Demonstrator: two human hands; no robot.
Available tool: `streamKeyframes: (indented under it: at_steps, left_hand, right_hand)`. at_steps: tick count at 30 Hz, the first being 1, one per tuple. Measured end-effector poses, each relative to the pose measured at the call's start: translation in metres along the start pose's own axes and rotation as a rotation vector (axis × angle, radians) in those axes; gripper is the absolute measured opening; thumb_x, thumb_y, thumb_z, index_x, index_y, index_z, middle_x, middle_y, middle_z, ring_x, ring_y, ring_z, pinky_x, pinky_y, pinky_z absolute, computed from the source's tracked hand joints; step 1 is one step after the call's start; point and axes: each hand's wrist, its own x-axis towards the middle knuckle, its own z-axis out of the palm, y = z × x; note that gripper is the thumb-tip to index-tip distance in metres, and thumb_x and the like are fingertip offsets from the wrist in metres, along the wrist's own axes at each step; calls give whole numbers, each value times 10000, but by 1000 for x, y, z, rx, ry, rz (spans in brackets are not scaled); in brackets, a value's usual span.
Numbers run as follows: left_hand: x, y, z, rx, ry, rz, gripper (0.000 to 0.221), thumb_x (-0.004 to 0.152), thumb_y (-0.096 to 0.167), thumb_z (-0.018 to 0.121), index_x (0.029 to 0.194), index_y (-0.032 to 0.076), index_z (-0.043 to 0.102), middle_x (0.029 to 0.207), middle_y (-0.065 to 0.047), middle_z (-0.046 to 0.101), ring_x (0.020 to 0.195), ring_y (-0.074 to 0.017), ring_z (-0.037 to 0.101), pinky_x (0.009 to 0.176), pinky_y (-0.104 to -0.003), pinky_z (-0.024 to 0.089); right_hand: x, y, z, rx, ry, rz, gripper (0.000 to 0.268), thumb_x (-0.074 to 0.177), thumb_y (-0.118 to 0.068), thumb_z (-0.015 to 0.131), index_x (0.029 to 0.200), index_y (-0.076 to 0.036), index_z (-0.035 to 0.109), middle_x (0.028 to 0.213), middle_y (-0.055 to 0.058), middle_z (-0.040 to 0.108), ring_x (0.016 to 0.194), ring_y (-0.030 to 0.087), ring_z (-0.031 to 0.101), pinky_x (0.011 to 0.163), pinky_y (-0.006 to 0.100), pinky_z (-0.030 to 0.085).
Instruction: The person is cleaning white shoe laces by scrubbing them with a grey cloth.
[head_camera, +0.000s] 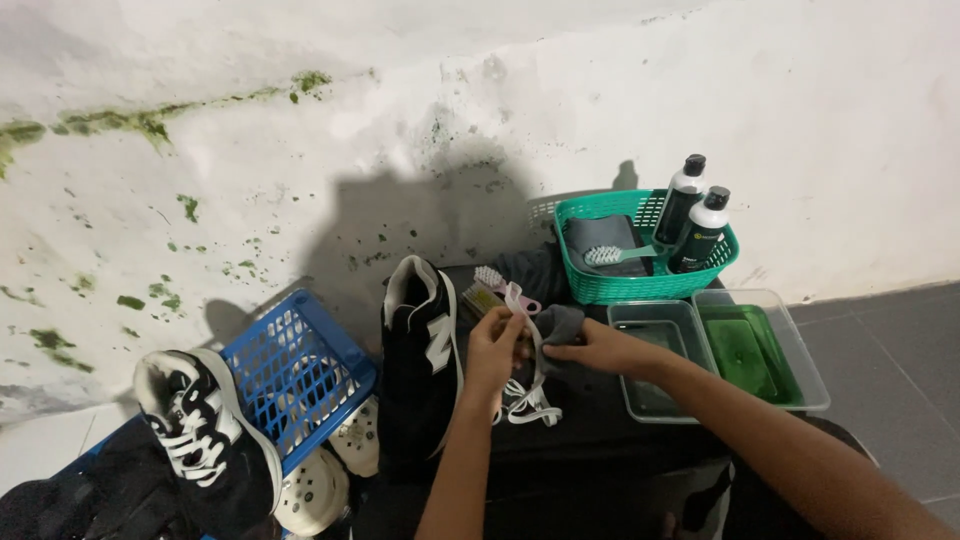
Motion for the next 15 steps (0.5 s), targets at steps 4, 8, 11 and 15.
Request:
streamKeyframes:
  at_steps: [4,8,11,15]
  left_hand:
    - [9,-11,2,21,-13,-25,131,995,201,679,981,80,726,829,-107,707,640,-173,680,529,-279,551]
    - [8,-12,4,108,-37,8,134,989,192,699,985,69,750,859,-132,723,707,-188,698,563,-316,561]
    - [2,-6,8,181,-37,29,150,988,220,715,985,83,775,887,-130,725,778,-190,693,618,-346,552]
    - [-3,4,12,206,35,51,158,957,210,737,976,61,786,950,-151,748,922,-211,686,757,-388,555]
  right_hand:
    - [-4,-5,4,8,-19,14,732,895,-369,773,1478,-48,470,1540,221,482,1403,437,473,1095,555,501]
    - [4,0,9,-54,1,-50,719,882,-396,784,1470,-85,509,1503,187,527,1373,403,509,1097,558,485]
    - [17,16,12,-65,34,-115,594,887,-335,782,1404,-100,607,1424,170,617,1327,392,554,1094,553,476]
    - [32,33,13,-35,26,-177,491,926,-272,735,1383,-112,651,1389,168,652,1310,382,570,1093,546,460]
